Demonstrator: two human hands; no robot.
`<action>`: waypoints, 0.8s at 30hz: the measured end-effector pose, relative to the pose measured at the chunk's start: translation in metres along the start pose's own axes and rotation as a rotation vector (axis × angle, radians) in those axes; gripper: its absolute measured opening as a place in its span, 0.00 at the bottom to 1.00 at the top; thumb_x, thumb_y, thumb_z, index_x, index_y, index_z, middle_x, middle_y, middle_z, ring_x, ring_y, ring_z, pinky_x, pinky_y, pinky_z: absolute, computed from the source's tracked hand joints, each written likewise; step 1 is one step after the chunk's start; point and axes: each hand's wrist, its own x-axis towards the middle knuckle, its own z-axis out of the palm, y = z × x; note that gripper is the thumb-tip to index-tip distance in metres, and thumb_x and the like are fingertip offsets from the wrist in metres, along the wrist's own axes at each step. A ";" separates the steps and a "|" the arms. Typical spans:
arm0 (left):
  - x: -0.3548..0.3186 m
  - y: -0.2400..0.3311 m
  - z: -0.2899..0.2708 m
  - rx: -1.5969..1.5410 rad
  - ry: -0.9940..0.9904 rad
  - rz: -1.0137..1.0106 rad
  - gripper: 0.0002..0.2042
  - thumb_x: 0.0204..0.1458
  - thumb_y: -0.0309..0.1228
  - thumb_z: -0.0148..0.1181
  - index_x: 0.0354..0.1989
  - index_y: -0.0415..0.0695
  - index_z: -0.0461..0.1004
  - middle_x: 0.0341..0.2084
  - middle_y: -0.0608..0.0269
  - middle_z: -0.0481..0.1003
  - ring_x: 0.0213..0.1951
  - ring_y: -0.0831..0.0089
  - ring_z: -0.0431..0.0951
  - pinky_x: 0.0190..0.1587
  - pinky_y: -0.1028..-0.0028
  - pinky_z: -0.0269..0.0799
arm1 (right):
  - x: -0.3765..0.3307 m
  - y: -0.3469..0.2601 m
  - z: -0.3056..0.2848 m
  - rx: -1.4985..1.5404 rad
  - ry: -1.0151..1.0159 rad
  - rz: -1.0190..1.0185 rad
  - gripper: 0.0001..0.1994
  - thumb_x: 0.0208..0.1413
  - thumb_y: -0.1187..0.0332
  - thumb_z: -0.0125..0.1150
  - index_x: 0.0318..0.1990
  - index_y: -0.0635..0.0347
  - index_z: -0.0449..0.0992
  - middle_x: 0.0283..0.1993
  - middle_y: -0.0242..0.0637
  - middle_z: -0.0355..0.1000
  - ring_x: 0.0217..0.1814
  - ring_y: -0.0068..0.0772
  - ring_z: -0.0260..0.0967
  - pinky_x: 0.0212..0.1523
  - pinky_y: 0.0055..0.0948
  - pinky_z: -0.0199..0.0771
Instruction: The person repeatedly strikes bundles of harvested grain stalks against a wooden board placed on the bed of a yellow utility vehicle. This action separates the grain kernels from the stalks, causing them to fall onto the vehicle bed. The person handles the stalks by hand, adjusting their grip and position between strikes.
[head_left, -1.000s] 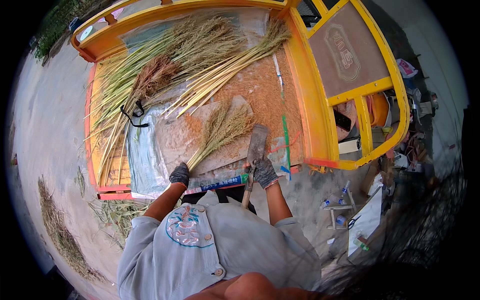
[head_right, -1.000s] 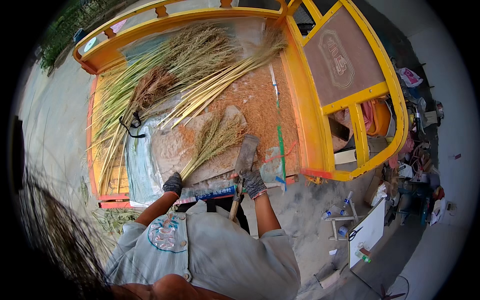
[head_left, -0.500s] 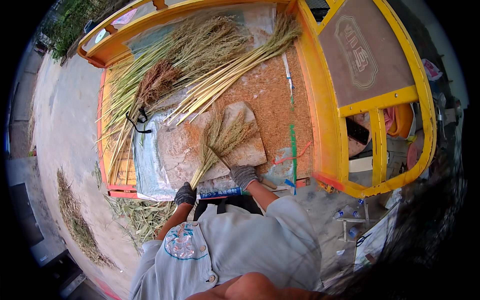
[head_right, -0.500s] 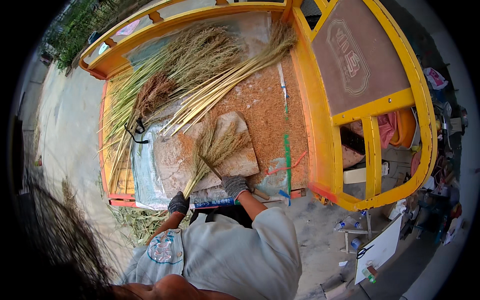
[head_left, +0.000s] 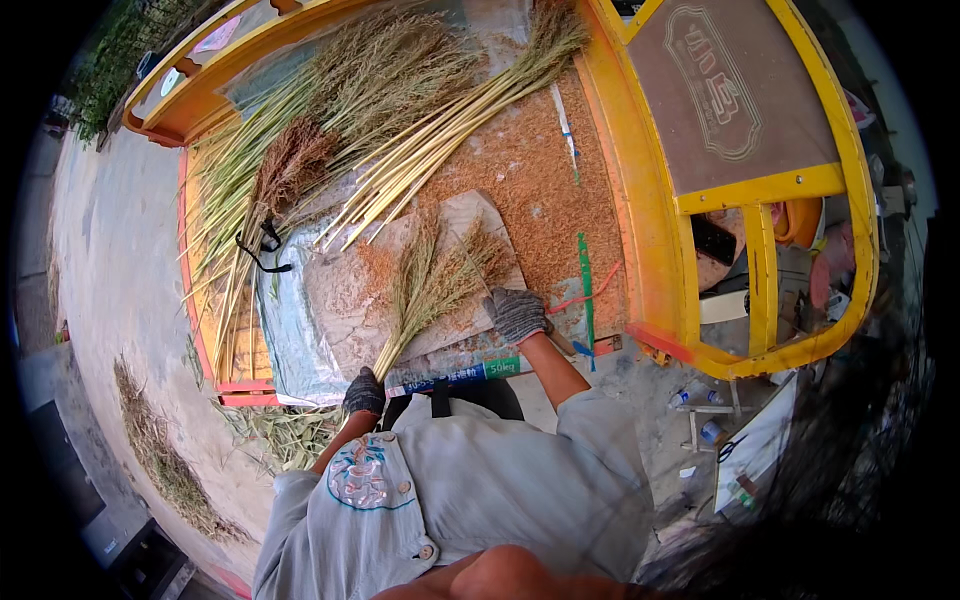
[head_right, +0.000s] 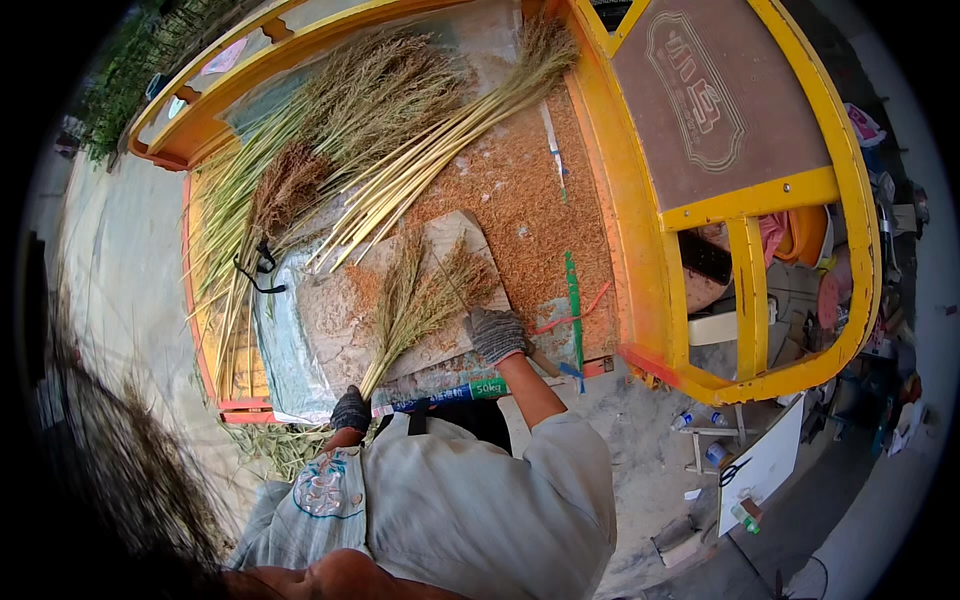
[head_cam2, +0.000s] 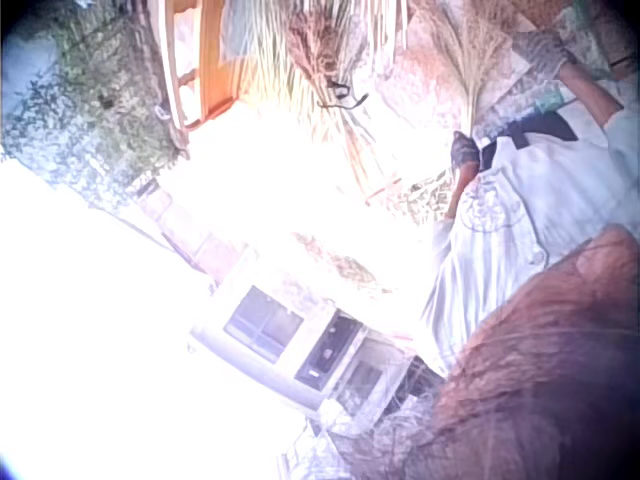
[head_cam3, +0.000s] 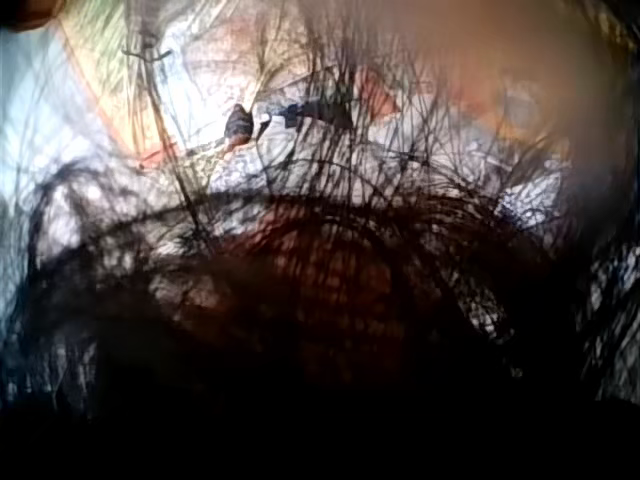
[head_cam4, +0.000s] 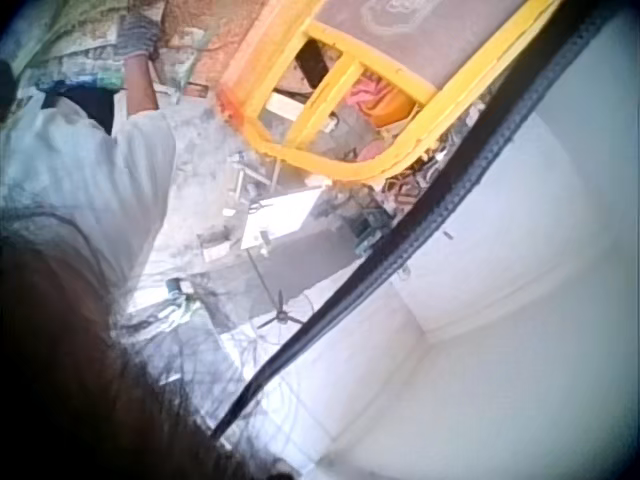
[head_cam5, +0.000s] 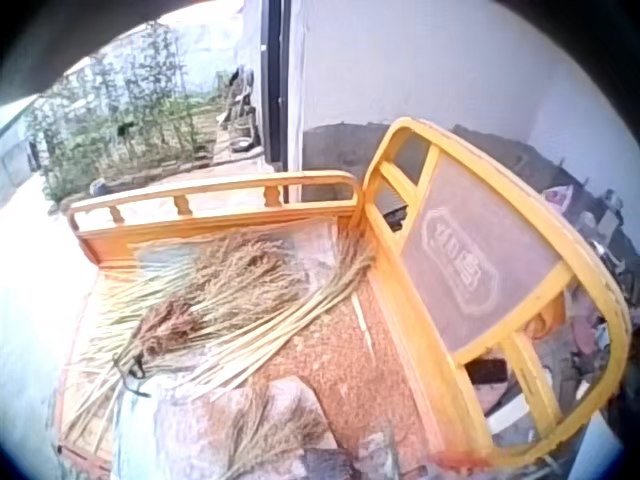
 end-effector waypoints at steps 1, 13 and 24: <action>-0.003 0.003 -0.003 0.003 -0.004 -0.012 0.13 0.49 0.39 0.51 0.38 0.45 0.67 0.30 0.44 0.75 0.36 0.48 0.76 0.38 0.54 0.70 | -0.006 -0.035 0.000 0.025 -0.183 -0.076 0.18 0.55 0.51 0.45 0.33 0.56 0.73 0.27 0.44 0.74 0.31 0.47 0.73 0.34 0.45 0.69; 0.005 -0.013 -0.010 0.060 -0.028 -0.001 0.12 0.49 0.39 0.50 0.36 0.44 0.69 0.29 0.46 0.75 0.35 0.50 0.76 0.38 0.55 0.71 | 0.064 0.068 -0.021 0.012 -0.113 0.383 0.20 0.57 0.52 0.41 0.36 0.59 0.74 0.32 0.49 0.74 0.36 0.50 0.73 0.35 0.48 0.70; 0.002 -0.020 -0.010 0.089 -0.014 -0.014 0.11 0.48 0.38 0.51 0.35 0.45 0.70 0.29 0.48 0.76 0.35 0.52 0.77 0.37 0.57 0.71 | 0.011 -0.044 0.055 -0.045 -0.431 -0.161 0.16 0.54 0.54 0.45 0.32 0.54 0.75 0.33 0.43 0.75 0.36 0.45 0.74 0.37 0.48 0.69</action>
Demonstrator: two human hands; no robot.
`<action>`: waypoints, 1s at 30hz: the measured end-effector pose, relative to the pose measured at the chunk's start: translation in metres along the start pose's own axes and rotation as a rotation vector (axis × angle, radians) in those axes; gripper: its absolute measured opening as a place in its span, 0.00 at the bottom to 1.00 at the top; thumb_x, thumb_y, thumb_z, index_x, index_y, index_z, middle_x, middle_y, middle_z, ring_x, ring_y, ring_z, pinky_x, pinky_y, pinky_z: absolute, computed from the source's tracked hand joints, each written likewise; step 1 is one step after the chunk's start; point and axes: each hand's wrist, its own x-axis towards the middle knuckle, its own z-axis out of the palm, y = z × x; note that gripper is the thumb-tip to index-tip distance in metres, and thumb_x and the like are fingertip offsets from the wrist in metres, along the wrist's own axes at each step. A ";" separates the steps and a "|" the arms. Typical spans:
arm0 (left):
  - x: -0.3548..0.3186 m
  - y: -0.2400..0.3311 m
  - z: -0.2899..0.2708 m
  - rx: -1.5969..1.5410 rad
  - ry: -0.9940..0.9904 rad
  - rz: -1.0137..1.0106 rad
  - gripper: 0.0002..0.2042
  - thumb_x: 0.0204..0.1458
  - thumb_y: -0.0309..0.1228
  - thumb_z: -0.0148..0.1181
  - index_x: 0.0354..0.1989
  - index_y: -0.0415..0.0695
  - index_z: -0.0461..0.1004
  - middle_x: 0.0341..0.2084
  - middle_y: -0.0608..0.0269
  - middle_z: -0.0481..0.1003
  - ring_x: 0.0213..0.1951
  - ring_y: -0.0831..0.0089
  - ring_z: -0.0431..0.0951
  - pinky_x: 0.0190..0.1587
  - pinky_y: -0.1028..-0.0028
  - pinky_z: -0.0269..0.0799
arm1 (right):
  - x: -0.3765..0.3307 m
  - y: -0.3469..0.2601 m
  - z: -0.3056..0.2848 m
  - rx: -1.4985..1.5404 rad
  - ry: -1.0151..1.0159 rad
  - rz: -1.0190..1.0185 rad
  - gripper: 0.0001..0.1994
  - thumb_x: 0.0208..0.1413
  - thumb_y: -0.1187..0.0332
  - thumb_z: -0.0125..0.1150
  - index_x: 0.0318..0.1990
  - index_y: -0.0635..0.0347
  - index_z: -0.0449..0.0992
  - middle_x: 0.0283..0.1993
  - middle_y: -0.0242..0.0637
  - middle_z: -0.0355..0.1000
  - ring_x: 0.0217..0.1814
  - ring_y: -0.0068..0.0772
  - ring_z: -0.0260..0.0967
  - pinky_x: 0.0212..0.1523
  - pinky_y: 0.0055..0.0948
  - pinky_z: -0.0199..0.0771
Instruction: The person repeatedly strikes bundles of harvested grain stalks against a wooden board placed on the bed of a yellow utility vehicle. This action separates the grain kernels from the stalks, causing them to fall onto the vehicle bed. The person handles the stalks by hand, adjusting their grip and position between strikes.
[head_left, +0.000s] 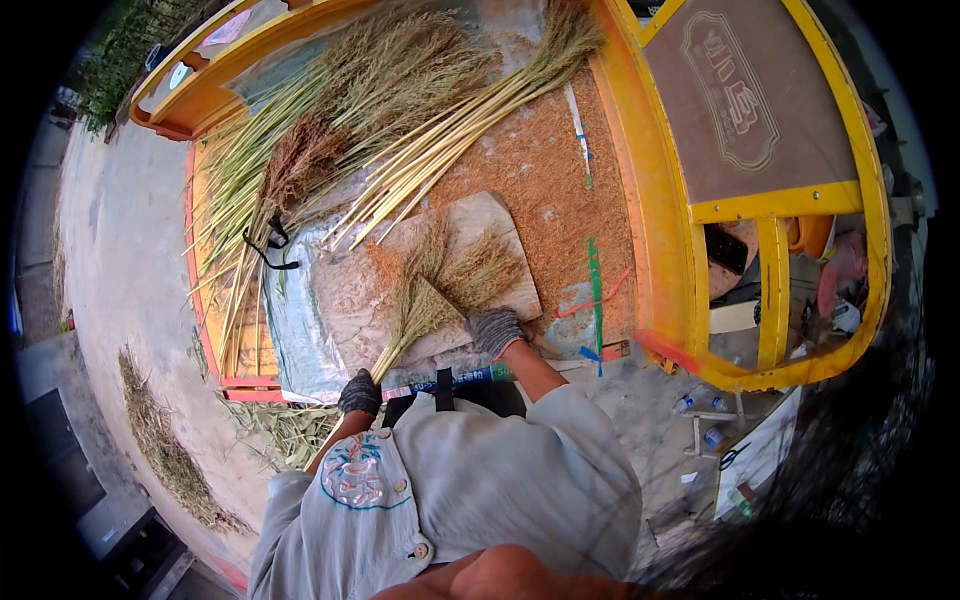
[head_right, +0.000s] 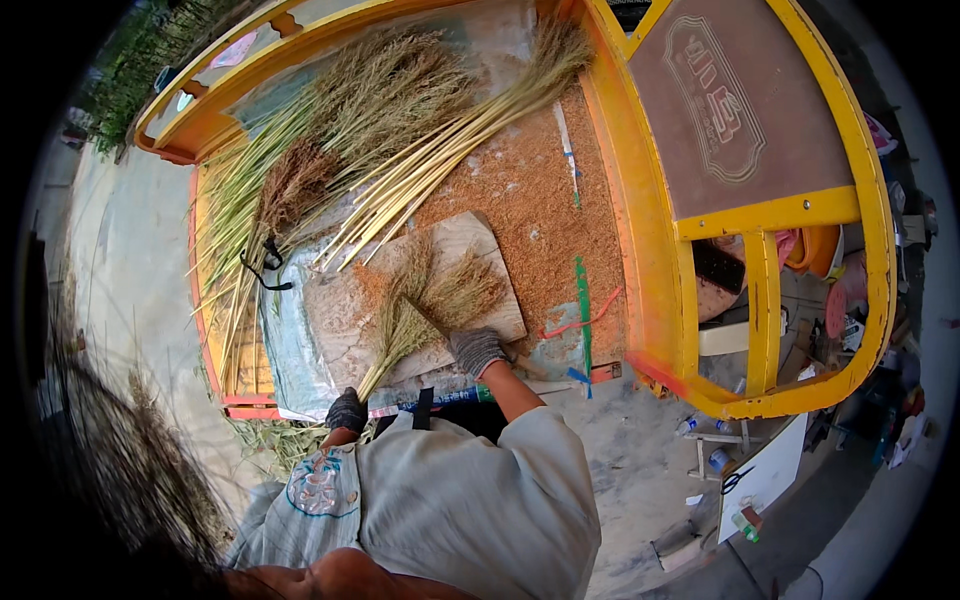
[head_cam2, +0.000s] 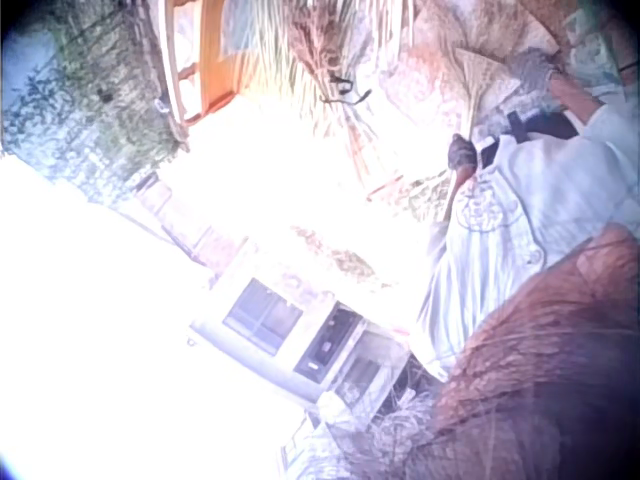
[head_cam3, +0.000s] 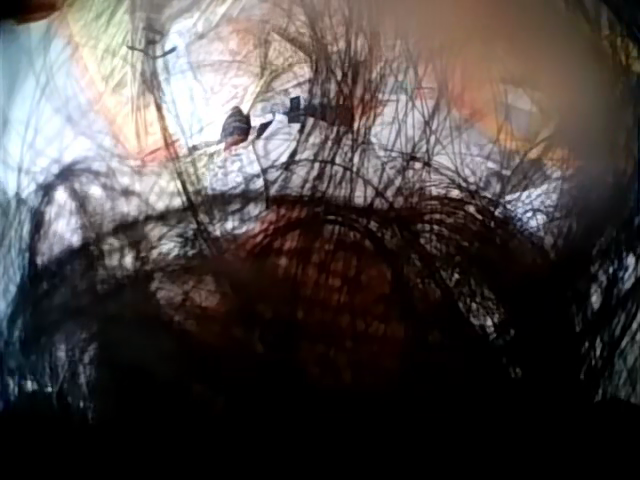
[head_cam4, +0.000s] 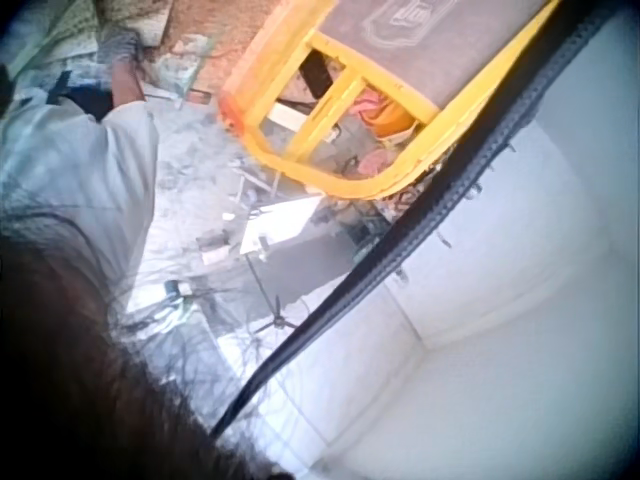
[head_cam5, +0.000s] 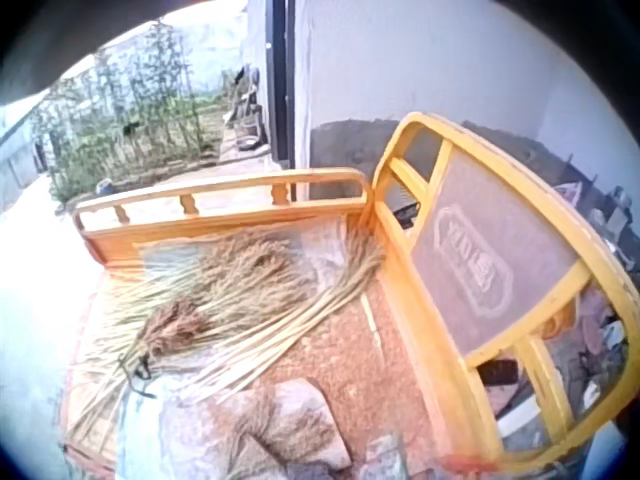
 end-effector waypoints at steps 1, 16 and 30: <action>0.004 0.005 -0.004 0.010 -0.008 0.007 0.11 0.48 0.38 0.51 0.35 0.45 0.70 0.29 0.48 0.76 0.35 0.52 0.77 0.37 0.57 0.71 | 0.004 0.026 0.002 0.021 0.107 0.060 0.17 0.54 0.54 0.45 0.33 0.55 0.75 0.33 0.44 0.75 0.37 0.45 0.74 0.37 0.48 0.69; -0.015 0.016 0.001 -0.052 0.024 -0.034 0.13 0.49 0.40 0.50 0.36 0.43 0.69 0.29 0.45 0.75 0.35 0.49 0.76 0.37 0.55 0.71 | -0.026 -0.048 -0.010 0.045 -0.042 -0.165 0.14 0.53 0.58 0.44 0.34 0.53 0.75 0.32 0.46 0.75 0.34 0.43 0.75 0.40 0.47 0.69; -0.010 0.007 0.024 -0.069 0.050 -0.021 0.12 0.48 0.36 0.50 0.37 0.42 0.67 0.29 0.45 0.75 0.36 0.50 0.76 0.38 0.56 0.71 | -0.029 0.020 -0.040 0.081 0.407 0.073 0.20 0.55 0.51 0.44 0.30 0.58 0.74 0.26 0.45 0.73 0.29 0.45 0.73 0.32 0.46 0.69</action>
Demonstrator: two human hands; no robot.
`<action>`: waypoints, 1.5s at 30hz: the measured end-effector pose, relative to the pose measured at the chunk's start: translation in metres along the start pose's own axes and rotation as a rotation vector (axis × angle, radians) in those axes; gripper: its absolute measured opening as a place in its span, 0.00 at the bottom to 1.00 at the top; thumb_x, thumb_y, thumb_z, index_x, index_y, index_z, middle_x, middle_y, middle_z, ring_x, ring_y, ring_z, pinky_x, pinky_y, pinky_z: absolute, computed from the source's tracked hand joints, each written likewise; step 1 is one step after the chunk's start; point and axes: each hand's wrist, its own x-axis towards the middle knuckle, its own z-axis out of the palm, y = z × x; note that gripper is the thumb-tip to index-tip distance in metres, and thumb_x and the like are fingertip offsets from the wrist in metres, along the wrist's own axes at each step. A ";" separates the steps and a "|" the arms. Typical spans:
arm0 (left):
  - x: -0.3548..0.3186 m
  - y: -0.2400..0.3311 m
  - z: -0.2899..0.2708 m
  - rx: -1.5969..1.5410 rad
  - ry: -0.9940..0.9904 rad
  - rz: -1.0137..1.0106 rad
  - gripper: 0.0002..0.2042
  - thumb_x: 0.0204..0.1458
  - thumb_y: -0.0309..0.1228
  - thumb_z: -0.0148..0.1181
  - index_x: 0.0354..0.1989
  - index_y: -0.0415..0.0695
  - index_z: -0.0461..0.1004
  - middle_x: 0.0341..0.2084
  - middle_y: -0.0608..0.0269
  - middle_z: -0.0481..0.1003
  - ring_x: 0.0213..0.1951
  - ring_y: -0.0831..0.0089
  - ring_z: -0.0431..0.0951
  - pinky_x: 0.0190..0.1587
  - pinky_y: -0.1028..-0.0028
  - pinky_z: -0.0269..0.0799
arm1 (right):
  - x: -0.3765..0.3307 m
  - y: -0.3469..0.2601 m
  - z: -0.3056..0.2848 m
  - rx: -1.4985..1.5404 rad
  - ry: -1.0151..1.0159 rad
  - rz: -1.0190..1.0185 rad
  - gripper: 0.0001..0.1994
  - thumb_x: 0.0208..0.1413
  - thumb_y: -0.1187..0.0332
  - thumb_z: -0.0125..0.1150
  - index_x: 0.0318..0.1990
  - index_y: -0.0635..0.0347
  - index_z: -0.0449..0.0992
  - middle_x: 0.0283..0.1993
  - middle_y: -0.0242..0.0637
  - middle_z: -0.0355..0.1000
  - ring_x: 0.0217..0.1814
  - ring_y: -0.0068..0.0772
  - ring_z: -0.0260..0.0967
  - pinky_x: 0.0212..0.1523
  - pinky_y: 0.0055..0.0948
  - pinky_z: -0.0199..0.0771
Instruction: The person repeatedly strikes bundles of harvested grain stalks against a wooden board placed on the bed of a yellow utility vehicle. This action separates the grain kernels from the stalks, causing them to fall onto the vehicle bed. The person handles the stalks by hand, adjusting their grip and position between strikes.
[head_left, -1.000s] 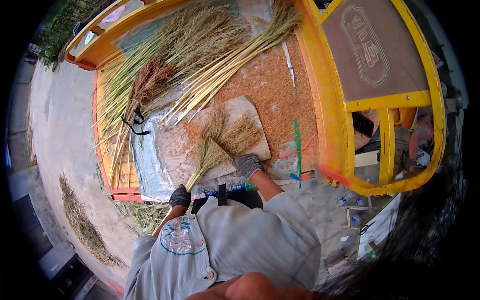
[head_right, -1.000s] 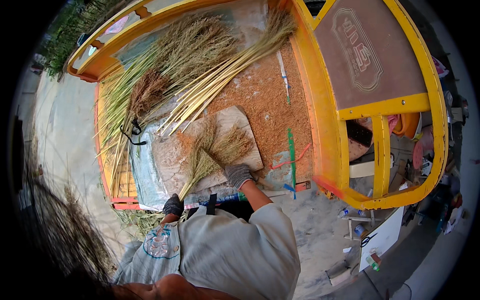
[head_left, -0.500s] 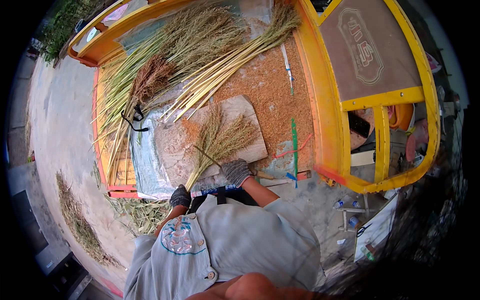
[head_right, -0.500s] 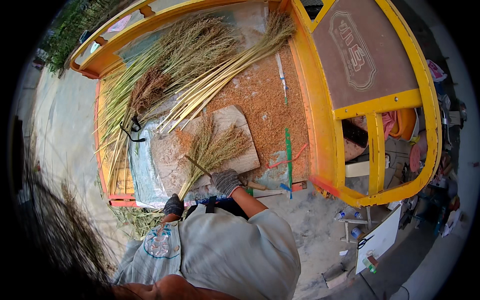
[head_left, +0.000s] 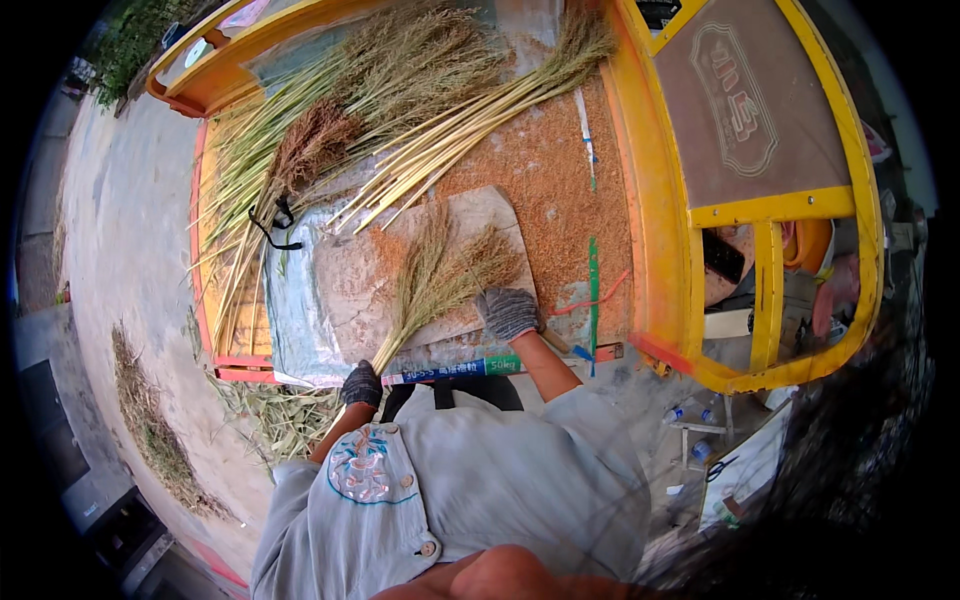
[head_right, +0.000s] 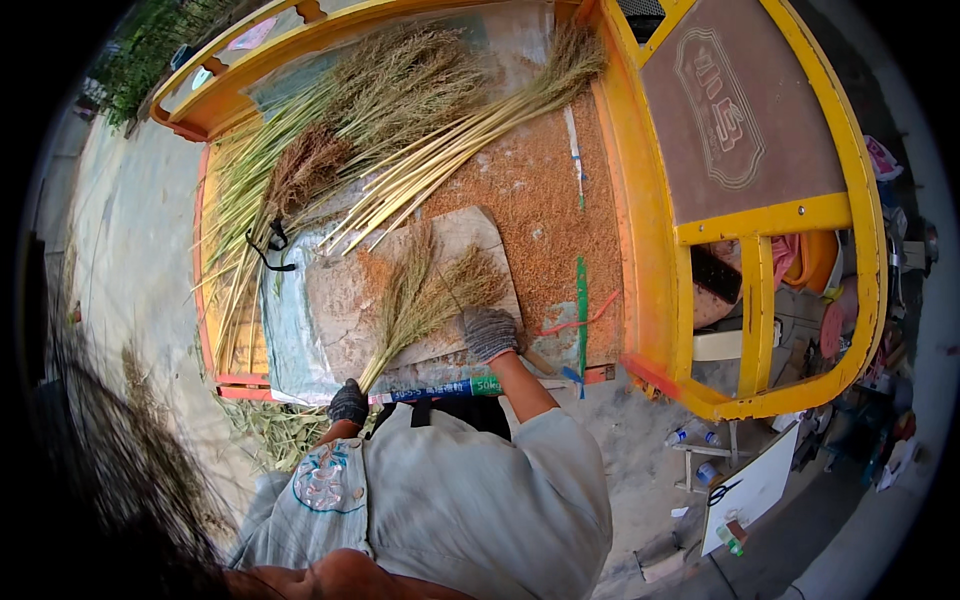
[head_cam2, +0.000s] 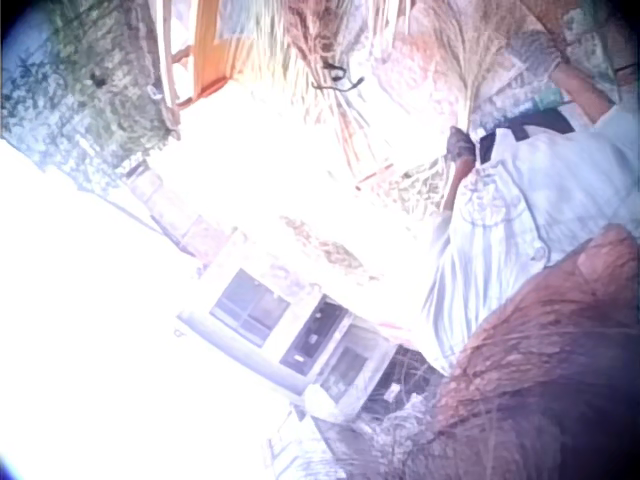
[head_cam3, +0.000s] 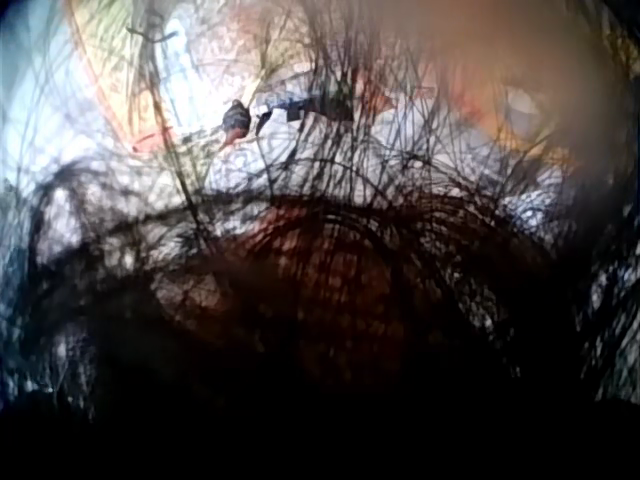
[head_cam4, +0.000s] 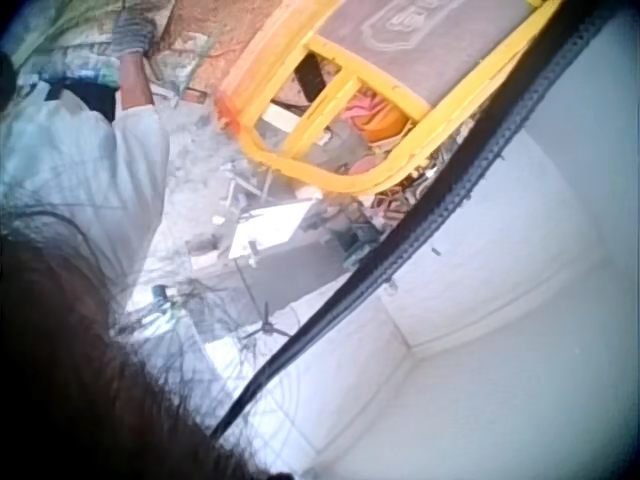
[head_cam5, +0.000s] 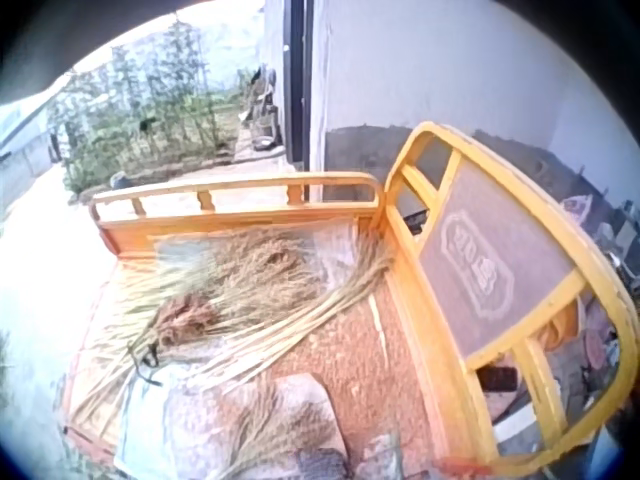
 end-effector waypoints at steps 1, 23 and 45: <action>-0.009 0.003 -0.006 -0.014 -0.010 -0.024 0.11 0.48 0.36 0.51 0.37 0.43 0.67 0.29 0.46 0.75 0.36 0.50 0.76 0.38 0.56 0.71 | -0.007 -0.036 0.006 -0.023 -0.094 -0.139 0.18 0.55 0.52 0.44 0.31 0.56 0.74 0.28 0.44 0.74 0.31 0.45 0.73 0.34 0.46 0.69; 0.009 -0.010 -0.010 0.032 0.013 0.046 0.10 0.53 0.33 0.41 0.37 0.45 0.68 0.30 0.48 0.75 0.35 0.52 0.76 0.36 0.55 0.71 | -0.003 -0.136 0.026 0.097 -0.407 -0.394 0.19 0.54 0.54 0.44 0.34 0.58 0.77 0.35 0.48 0.74 0.37 0.48 0.73 0.38 0.47 0.70; -0.001 -0.012 -0.014 -0.102 -0.083 0.185 0.26 0.36 0.39 0.67 0.43 0.44 0.62 0.33 0.44 0.74 0.39 0.51 0.75 0.40 0.58 0.71 | -0.010 -0.078 -0.003 0.008 -0.098 -0.111 0.19 0.55 0.51 0.43 0.33 0.57 0.75 0.29 0.45 0.74 0.32 0.46 0.73 0.35 0.44 0.71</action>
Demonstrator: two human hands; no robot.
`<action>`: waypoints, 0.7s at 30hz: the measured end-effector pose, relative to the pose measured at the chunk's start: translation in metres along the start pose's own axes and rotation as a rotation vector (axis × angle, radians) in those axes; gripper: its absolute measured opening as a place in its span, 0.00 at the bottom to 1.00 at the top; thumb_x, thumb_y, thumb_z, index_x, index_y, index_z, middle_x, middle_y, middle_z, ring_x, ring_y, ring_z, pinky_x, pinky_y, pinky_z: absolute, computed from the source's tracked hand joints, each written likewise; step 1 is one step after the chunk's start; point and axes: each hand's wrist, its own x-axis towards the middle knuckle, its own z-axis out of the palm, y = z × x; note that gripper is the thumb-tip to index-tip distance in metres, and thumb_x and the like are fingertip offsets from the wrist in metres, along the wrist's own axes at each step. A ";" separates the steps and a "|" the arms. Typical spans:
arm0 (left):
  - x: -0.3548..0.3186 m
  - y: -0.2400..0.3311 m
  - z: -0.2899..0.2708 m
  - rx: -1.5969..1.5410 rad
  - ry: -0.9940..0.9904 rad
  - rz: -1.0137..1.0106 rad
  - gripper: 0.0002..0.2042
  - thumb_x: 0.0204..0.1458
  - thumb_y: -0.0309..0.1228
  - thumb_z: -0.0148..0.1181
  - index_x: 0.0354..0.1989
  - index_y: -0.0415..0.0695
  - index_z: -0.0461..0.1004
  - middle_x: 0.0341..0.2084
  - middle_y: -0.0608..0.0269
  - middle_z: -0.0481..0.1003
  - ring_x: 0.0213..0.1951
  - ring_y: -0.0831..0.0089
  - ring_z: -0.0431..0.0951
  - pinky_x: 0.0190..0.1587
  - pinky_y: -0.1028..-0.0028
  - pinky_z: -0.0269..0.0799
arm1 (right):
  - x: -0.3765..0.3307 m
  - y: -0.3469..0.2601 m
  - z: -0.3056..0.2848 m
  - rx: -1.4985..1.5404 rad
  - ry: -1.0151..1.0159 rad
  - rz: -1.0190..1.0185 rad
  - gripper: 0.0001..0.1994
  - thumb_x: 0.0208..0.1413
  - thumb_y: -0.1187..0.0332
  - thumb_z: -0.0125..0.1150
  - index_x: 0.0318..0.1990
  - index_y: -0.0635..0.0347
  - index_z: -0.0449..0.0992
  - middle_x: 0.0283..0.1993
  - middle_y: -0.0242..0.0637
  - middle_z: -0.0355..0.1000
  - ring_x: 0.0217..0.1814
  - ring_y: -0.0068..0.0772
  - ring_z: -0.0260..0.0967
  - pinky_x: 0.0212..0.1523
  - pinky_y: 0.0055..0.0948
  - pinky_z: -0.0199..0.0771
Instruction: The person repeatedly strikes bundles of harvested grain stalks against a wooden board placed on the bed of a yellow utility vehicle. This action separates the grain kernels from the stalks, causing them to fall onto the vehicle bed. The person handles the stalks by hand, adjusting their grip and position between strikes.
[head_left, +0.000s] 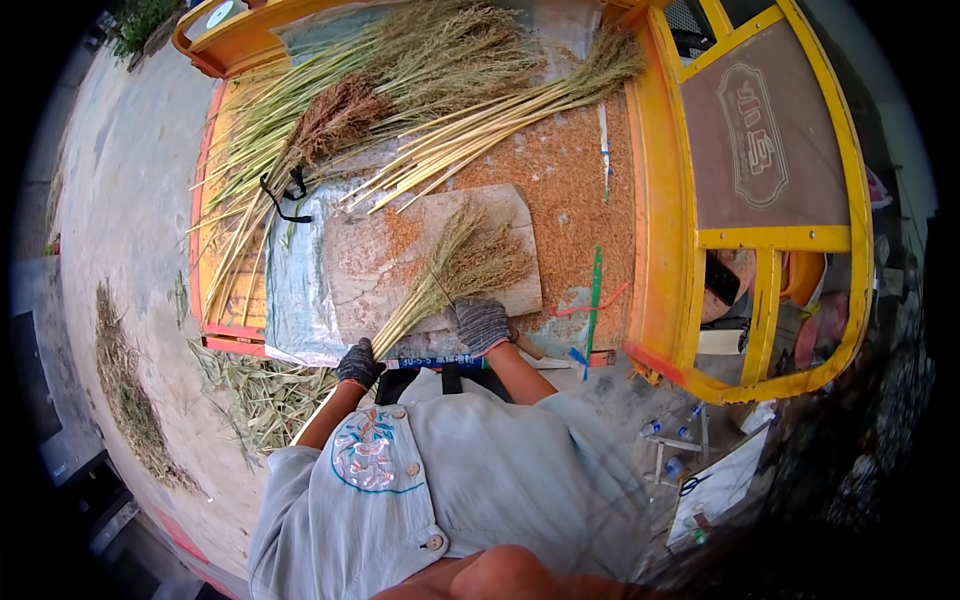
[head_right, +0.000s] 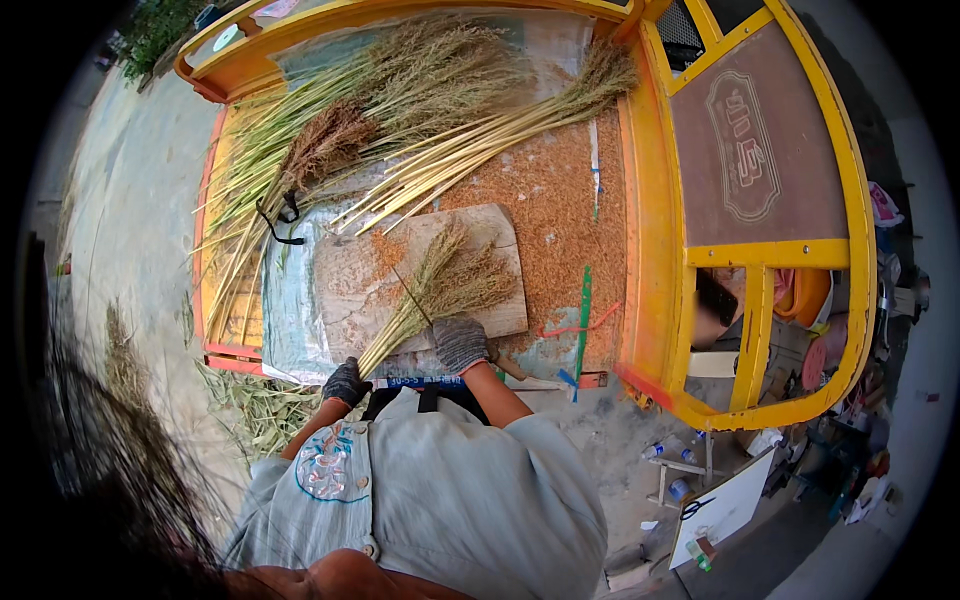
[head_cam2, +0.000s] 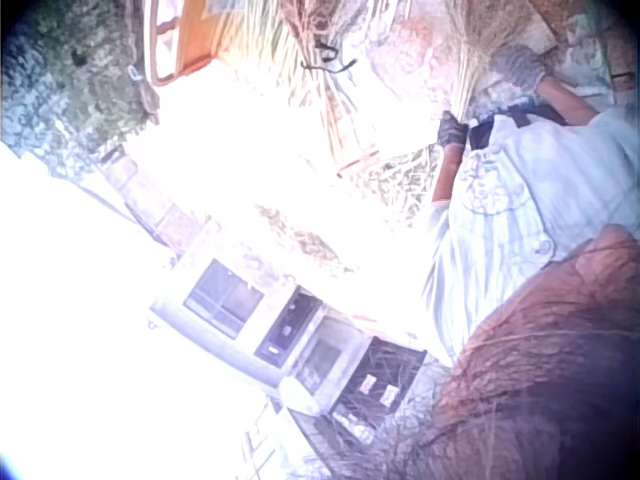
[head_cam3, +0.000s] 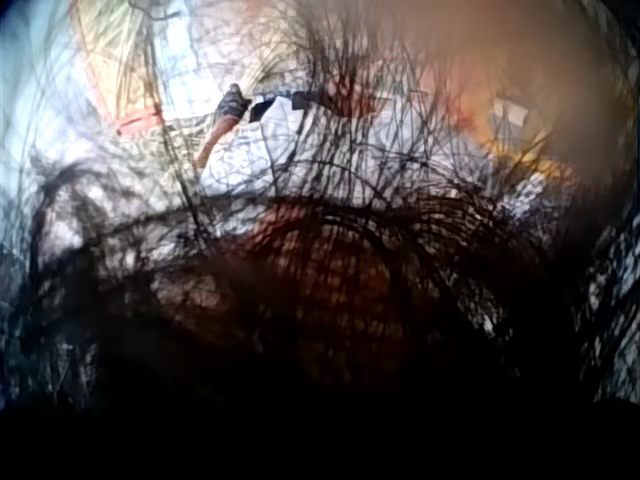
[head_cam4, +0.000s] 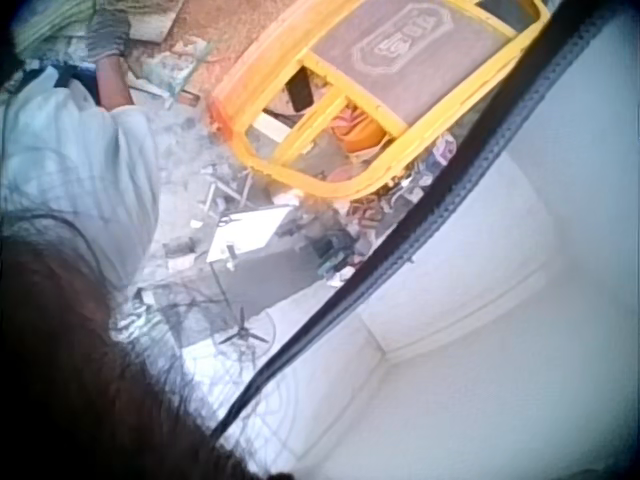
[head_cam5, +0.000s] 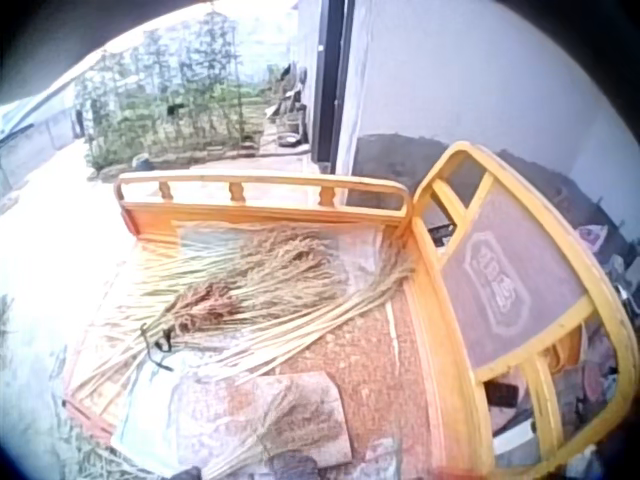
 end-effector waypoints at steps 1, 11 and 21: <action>0.001 -0.004 0.001 -0.040 -0.050 0.028 0.27 0.36 0.39 0.67 0.43 0.44 0.62 0.34 0.44 0.74 0.39 0.51 0.75 0.40 0.59 0.71 | -0.003 -0.009 0.009 0.002 -0.013 -0.027 0.19 0.54 0.52 0.44 0.33 0.57 0.76 0.30 0.44 0.74 0.33 0.45 0.73 0.35 0.43 0.71; 0.018 0.012 0.040 -1.228 -0.908 0.105 0.14 0.48 0.43 0.60 0.32 0.44 0.74 0.21 0.63 0.74 0.26 0.76 0.72 0.30 0.73 0.70 | -0.017 0.025 0.048 0.031 -0.255 0.063 0.19 0.53 0.50 0.46 0.34 0.55 0.77 0.36 0.47 0.74 0.38 0.44 0.73 0.35 0.44 0.71; 0.013 0.033 0.012 -0.127 0.092 0.050 0.23 0.48 0.52 0.54 0.33 0.40 0.69 0.25 0.45 0.75 0.32 0.49 0.75 0.35 0.56 0.69 | -0.025 -0.020 0.000 0.037 -0.015 -0.177 0.18 0.53 0.53 0.45 0.31 0.58 0.74 0.29 0.45 0.74 0.31 0.44 0.73 0.35 0.45 0.69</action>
